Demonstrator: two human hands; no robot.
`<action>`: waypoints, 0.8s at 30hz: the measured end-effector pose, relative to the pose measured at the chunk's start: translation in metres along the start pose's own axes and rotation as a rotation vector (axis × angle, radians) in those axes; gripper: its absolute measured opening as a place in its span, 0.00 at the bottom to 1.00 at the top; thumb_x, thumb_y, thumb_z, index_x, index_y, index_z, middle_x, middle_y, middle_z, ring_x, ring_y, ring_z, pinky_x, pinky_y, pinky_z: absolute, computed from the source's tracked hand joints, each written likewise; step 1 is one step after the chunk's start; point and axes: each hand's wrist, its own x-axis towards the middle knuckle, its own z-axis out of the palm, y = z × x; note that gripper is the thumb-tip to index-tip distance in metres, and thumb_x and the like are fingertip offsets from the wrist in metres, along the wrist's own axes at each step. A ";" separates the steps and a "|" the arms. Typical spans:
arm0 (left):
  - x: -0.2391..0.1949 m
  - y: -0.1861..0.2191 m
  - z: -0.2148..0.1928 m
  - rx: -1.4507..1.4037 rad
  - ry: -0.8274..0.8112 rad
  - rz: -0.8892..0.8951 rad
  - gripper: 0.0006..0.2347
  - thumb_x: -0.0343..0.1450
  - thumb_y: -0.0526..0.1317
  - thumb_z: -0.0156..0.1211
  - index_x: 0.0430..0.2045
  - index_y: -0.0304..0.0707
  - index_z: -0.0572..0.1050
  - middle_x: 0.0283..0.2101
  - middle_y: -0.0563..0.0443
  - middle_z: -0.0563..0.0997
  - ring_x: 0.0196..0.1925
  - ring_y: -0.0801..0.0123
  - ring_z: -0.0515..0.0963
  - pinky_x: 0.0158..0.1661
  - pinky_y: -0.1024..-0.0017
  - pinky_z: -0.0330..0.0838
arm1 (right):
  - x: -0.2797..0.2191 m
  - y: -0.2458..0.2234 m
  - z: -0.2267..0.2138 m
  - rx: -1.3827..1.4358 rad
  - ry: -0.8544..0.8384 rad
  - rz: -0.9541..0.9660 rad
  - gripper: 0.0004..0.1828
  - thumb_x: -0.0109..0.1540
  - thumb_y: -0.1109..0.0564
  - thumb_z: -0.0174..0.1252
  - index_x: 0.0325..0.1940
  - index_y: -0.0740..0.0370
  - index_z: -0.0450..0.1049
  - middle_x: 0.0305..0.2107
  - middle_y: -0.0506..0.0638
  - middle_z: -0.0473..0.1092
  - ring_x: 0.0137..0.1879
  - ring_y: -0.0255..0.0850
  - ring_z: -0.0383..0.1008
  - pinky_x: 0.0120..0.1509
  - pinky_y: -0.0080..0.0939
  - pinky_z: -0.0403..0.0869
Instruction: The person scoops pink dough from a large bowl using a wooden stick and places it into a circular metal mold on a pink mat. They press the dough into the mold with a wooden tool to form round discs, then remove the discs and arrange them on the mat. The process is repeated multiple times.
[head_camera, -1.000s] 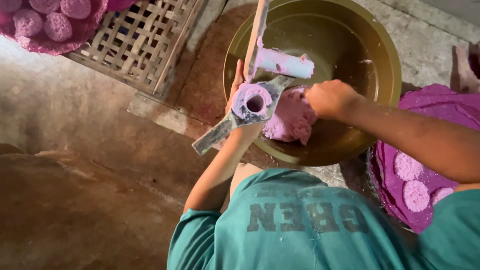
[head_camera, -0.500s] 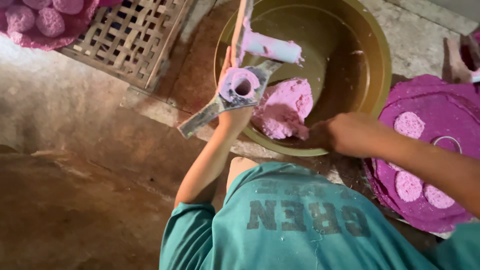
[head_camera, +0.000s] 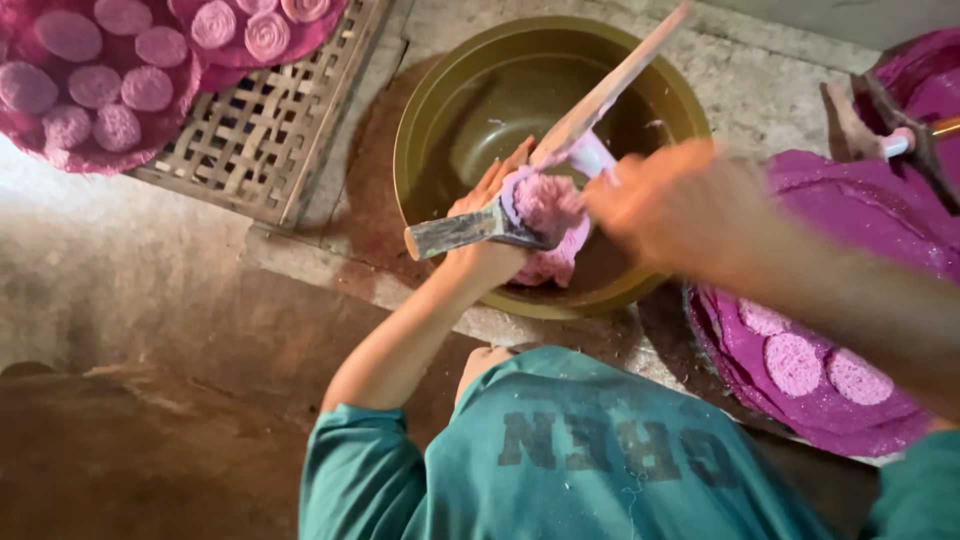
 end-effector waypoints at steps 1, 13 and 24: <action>-0.002 -0.001 0.007 -0.069 0.048 0.067 0.37 0.61 0.44 0.76 0.67 0.45 0.65 0.60 0.43 0.77 0.55 0.55 0.82 0.55 0.65 0.77 | 0.006 -0.021 -0.002 -0.071 0.103 -0.055 0.07 0.58 0.54 0.56 0.39 0.54 0.75 0.23 0.45 0.71 0.27 0.41 0.75 0.29 0.41 0.73; 0.000 -0.015 -0.008 0.382 -0.188 -0.040 0.38 0.55 0.52 0.73 0.64 0.54 0.67 0.74 0.54 0.64 0.68 0.53 0.67 0.52 0.61 0.70 | -0.012 -0.025 -0.052 -0.031 0.015 -0.079 0.06 0.59 0.57 0.55 0.39 0.58 0.72 0.26 0.47 0.70 0.25 0.38 0.74 0.26 0.37 0.73; -0.004 -0.023 -0.029 0.110 0.017 -0.142 0.31 0.71 0.53 0.57 0.73 0.60 0.60 0.54 0.56 0.79 0.52 0.65 0.84 0.51 0.68 0.81 | -0.027 -0.007 -0.088 -0.044 -0.142 -0.003 0.11 0.65 0.56 0.51 0.48 0.61 0.72 0.26 0.47 0.69 0.28 0.38 0.76 0.30 0.38 0.73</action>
